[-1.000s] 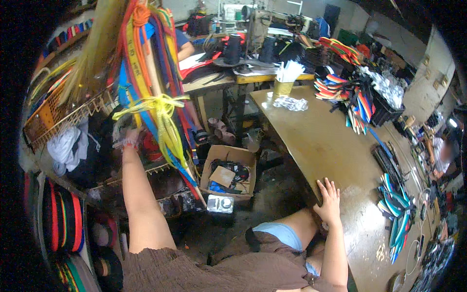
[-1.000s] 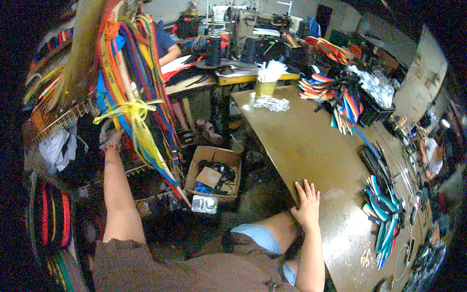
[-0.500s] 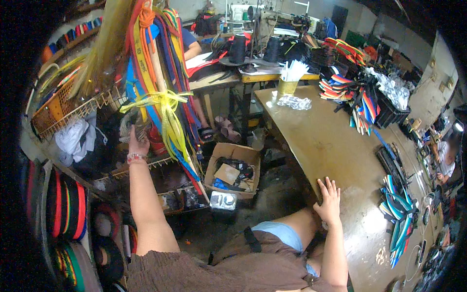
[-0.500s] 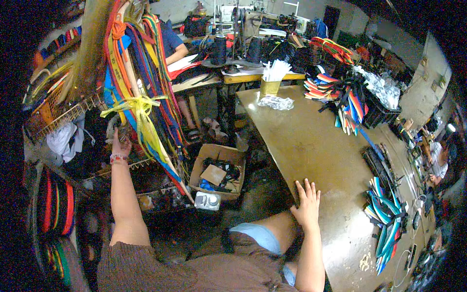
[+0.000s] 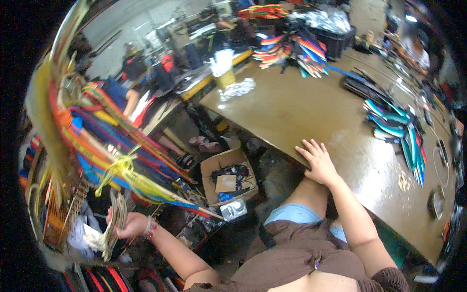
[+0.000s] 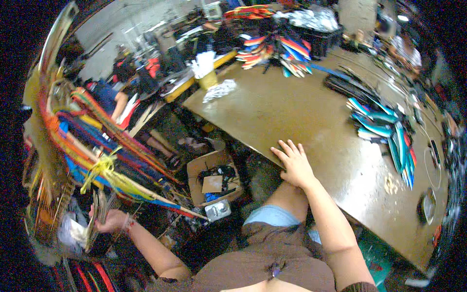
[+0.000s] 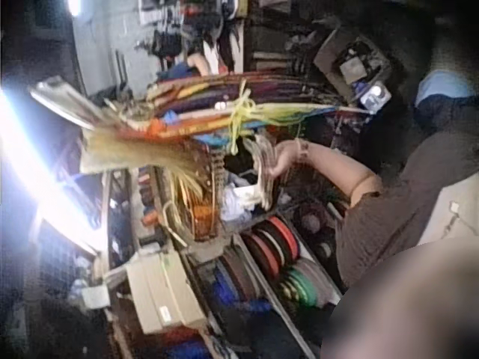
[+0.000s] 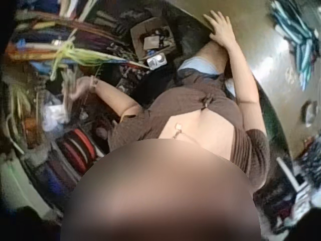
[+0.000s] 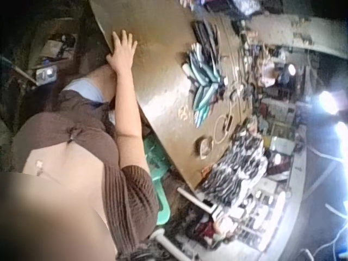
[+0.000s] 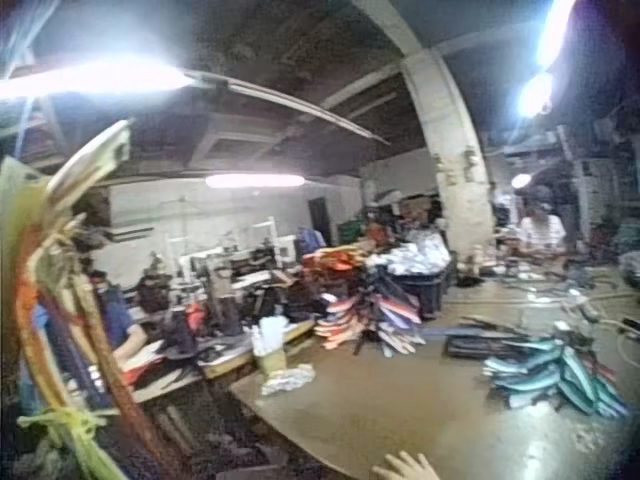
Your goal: The person repeatedly picks up small black plastic pieces and attaches them to the ends of colorful striped fabric strips. They fold the fabric over the plastic and press it to secure it, then place the finished items on the table. The person also briefly handles a bundle of yellow ribbons and a white stick-like object.
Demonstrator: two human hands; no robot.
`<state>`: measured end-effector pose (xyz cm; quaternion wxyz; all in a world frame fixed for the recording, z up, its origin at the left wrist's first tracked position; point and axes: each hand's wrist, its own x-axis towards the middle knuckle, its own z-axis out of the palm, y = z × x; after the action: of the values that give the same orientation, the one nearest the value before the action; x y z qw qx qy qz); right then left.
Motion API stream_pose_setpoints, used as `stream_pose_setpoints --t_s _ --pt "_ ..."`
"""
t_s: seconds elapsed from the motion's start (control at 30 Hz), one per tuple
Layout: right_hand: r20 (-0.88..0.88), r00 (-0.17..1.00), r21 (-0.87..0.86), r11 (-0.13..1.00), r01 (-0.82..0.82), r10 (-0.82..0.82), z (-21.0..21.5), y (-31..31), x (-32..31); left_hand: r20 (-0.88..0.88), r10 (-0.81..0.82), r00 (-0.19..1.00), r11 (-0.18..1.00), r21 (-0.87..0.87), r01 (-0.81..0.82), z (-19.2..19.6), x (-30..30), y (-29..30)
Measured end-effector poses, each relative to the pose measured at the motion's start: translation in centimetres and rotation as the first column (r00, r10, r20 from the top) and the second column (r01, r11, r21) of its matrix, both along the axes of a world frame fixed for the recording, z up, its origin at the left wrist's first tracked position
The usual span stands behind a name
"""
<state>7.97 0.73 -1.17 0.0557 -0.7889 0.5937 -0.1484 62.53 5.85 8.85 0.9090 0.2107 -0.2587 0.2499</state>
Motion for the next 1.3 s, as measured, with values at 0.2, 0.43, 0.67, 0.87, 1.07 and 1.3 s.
stream_pose_setpoints --t_s 0.2,0.43,0.67,0.87,1.07,1.3 --pt "-0.035 0.999 0.005 1.000 0.019 -0.019 0.1 0.0 0.0 0.032 -0.787 0.616 0.570 0.418 0.707 0.7 -18.5 -3.3" --pt "-0.002 1.000 0.027 0.999 0.020 -0.020 0.2 0.0 0.0 -0.709 -0.349 -0.613 -0.932 0.190 0.310 -2.9 -34.5 -14.6" --pt "0.000 0.999 0.073 0.997 0.032 -0.032 0.7 -0.7 0.1 0.064 -0.833 0.549 0.299 0.887 0.351 -4.2 -30.7 -36.8" --pt "0.007 0.999 0.194 0.980 0.034 -0.036 1.3 -1.5 0.0 0.053 -0.676 0.735 0.334 0.911 0.242 -2.3 -16.4 -60.8" --pt "0.011 1.000 0.208 0.978 0.025 -0.028 1.5 -2.0 -0.2 0.041 -0.759 0.650 0.047 0.999 -0.008 -2.8 -15.1 -66.7" --pt "0.159 0.986 0.169 0.985 0.023 -0.051 1.5 -1.8 -0.4 0.527 -0.241 0.815 0.926 0.376 0.031 4.8 -21.7 -52.6"
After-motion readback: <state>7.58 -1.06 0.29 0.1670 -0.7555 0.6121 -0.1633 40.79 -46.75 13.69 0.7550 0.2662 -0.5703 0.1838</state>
